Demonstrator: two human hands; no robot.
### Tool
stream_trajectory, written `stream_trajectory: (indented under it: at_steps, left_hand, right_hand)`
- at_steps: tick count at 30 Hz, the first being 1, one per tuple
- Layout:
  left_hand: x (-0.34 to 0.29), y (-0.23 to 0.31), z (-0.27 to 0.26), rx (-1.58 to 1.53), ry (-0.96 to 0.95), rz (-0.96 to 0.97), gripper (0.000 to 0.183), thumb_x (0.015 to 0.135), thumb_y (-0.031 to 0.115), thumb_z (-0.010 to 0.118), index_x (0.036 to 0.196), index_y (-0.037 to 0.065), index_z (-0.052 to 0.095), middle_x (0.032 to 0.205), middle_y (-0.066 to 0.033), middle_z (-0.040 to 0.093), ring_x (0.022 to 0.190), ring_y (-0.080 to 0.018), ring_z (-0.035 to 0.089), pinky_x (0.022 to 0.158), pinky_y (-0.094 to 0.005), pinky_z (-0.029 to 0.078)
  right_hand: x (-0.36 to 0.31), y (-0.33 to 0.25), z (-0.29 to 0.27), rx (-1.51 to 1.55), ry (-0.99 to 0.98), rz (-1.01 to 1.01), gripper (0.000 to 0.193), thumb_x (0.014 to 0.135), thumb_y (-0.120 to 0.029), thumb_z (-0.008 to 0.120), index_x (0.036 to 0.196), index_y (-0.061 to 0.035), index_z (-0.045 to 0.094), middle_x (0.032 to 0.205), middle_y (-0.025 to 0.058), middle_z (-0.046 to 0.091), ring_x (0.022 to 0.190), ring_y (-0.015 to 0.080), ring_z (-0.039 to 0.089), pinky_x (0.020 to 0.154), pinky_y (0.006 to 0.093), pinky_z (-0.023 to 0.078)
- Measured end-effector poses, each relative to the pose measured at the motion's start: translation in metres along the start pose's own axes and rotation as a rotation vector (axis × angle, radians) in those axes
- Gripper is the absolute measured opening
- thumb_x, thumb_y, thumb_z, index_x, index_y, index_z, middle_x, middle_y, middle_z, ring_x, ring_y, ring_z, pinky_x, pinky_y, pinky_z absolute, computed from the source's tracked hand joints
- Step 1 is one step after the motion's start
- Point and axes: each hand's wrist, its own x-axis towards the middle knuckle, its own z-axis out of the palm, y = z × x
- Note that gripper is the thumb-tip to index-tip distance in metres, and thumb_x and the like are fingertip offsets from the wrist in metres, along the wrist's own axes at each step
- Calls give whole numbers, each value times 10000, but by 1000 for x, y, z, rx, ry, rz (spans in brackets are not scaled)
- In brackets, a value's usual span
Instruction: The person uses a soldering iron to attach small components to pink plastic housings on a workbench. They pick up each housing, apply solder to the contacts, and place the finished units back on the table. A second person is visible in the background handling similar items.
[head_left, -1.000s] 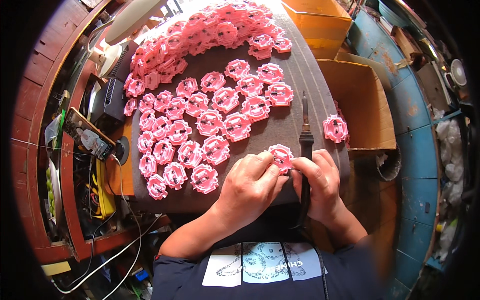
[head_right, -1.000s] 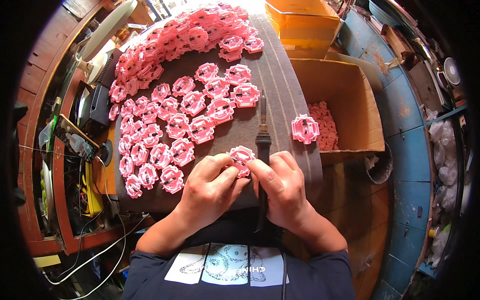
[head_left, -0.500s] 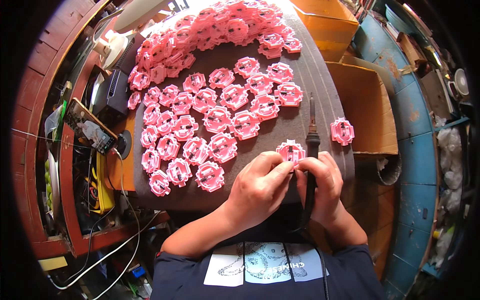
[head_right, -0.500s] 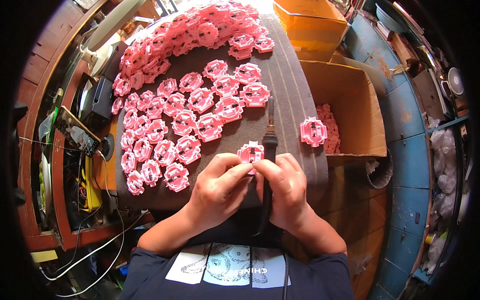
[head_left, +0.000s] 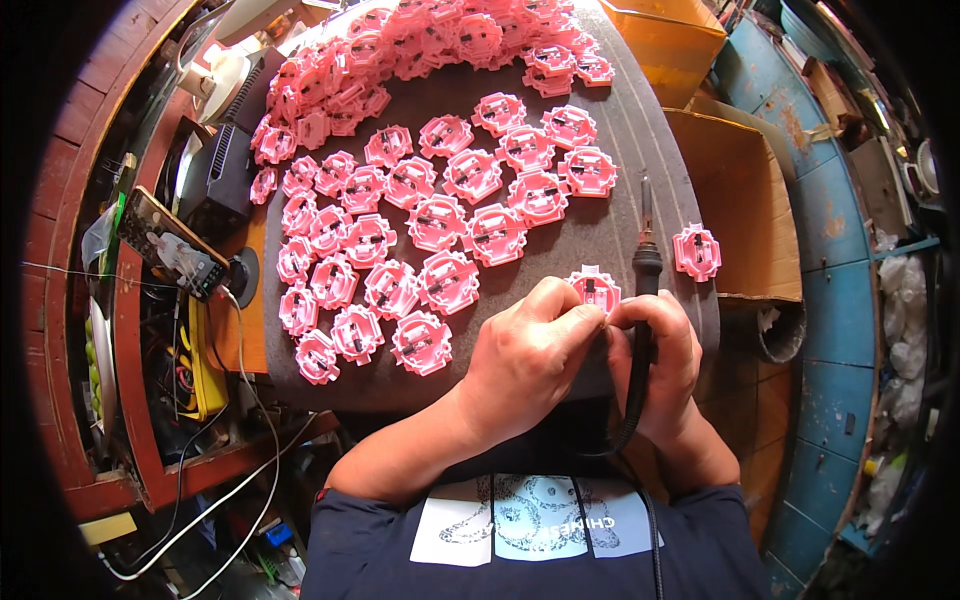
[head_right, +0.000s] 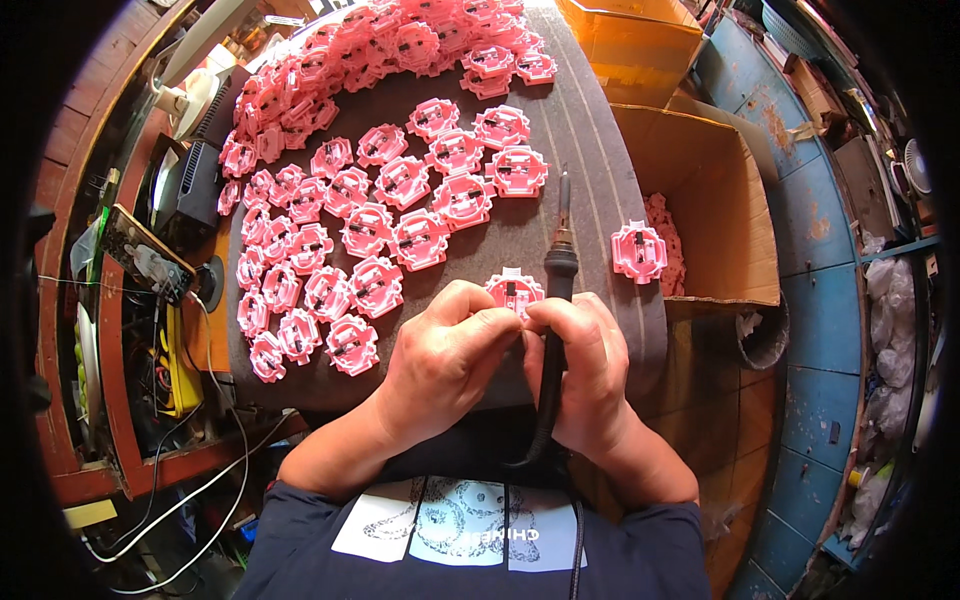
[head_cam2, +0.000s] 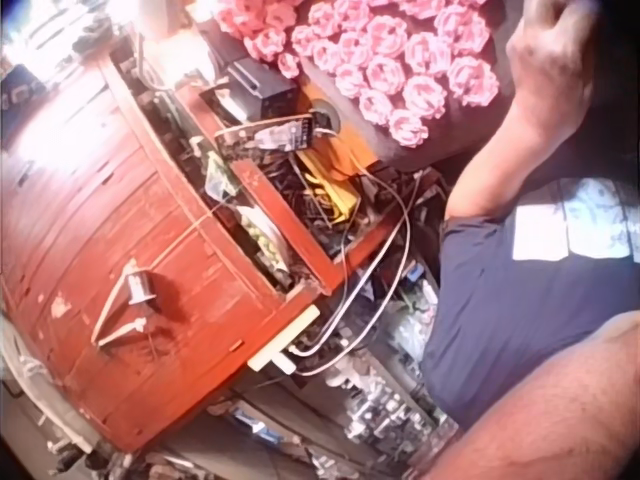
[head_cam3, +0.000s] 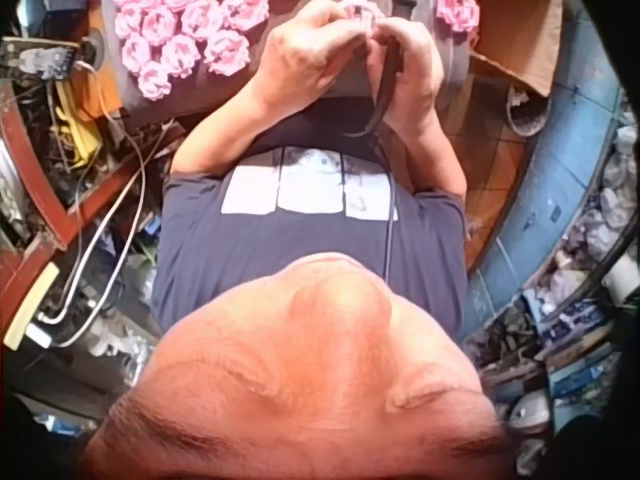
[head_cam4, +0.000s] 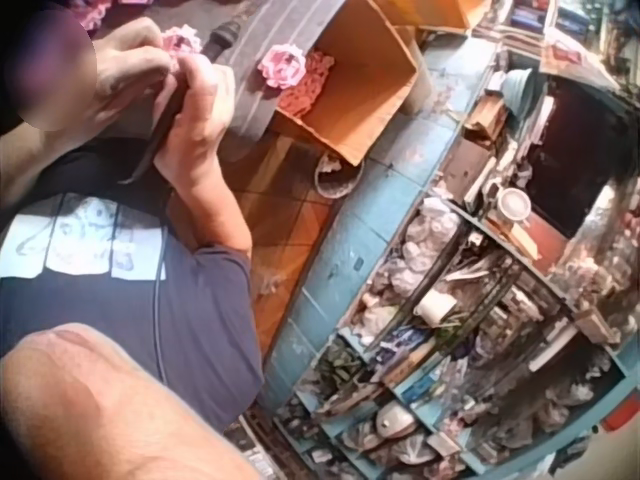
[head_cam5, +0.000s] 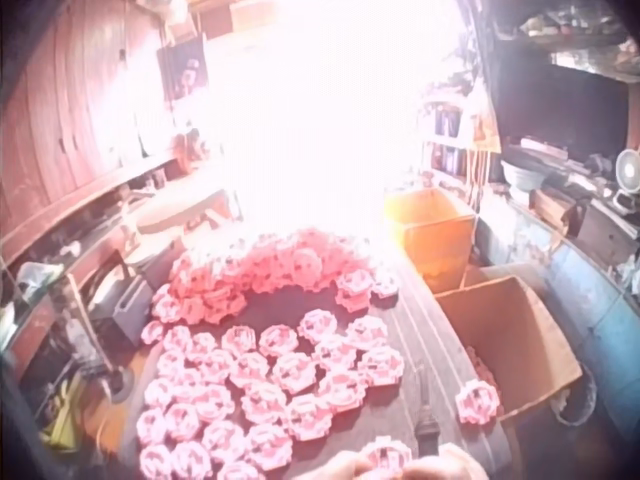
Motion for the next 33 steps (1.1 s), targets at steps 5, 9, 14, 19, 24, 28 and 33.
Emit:
stream_trajectory:
  at_steps: [5, 9, 14, 19, 24, 28, 33]
  left_hand:
    - [1, 0, 1, -2, 15, -23, 195, 917, 0, 763, 1103, 50, 729, 940, -125, 653, 799, -326, 694, 673, -418, 566]
    - [1, -1, 0, -10, 31, -32, 198, 918, 0, 762, 1107, 46, 727, 983, -139, 655, 838, -334, 697, 700, -416, 571]
    - [1, -1, 3, -11, 46, -37, 202, 910, 2, 767, 1104, 44, 734, 1031, -147, 664, 874, -332, 706, 727, -404, 583]
    - [2, 2, 1, -24, 40, -74, 206, 896, -7, 766, 1094, 48, 741, 1029, -146, 672, 872, -329, 710, 722, -408, 588]
    - [1, 2, 2, 3, 45, -52, 219, 871, -22, 766, 1079, 39, 731, 1018, -145, 674, 862, -332, 711, 723, -411, 589]
    - [1, 3, 0, 34, 42, -34, 221, 857, -40, 764, 1063, 26, 719, 1022, -149, 675, 871, -336, 713, 735, -413, 592]
    - [3, 4, 1, 61, 32, -9, 225, 850, -49, 764, 1059, 15, 713, 1024, -155, 674, 874, -341, 715, 743, -414, 594]
  right_hand:
    - [-3, 1, 1, -36, 99, -172, 429, 817, 108, 734, 1203, -22, 600, 1019, 171, 722, 809, 336, 663, 726, 423, 545]
    - [-8, -1, 0, -89, -18, -218, 382, 861, 20, 750, 1220, -33, 628, 1095, 193, 743, 926, 362, 709, 824, 461, 565]
    - [-7, -1, 3, -124, 14, -199, 413, 833, 46, 757, 1219, -24, 628, 1083, 183, 739, 924, 361, 710, 826, 462, 559]
    - [-2, 0, 4, -135, -16, -178, 428, 826, 52, 763, 1228, -8, 626, 1081, 193, 735, 909, 372, 707, 813, 468, 558]
    - [-1, -3, -1, -106, -13, -151, 383, 881, -8, 768, 1235, 7, 626, 1068, 197, 732, 893, 379, 702, 806, 471, 558]
    - [-24, 4, -24, -5, 48, -202, 426, 1069, -280, 640, 1370, 5, 542, 901, 125, 683, 718, 279, 635, 715, 451, 530]
    - [-26, 6, -26, 65, 182, -226, 547, 1065, -462, 646, 1360, -6, 576, 828, 92, 646, 665, 237, 586, 627, 396, 491]
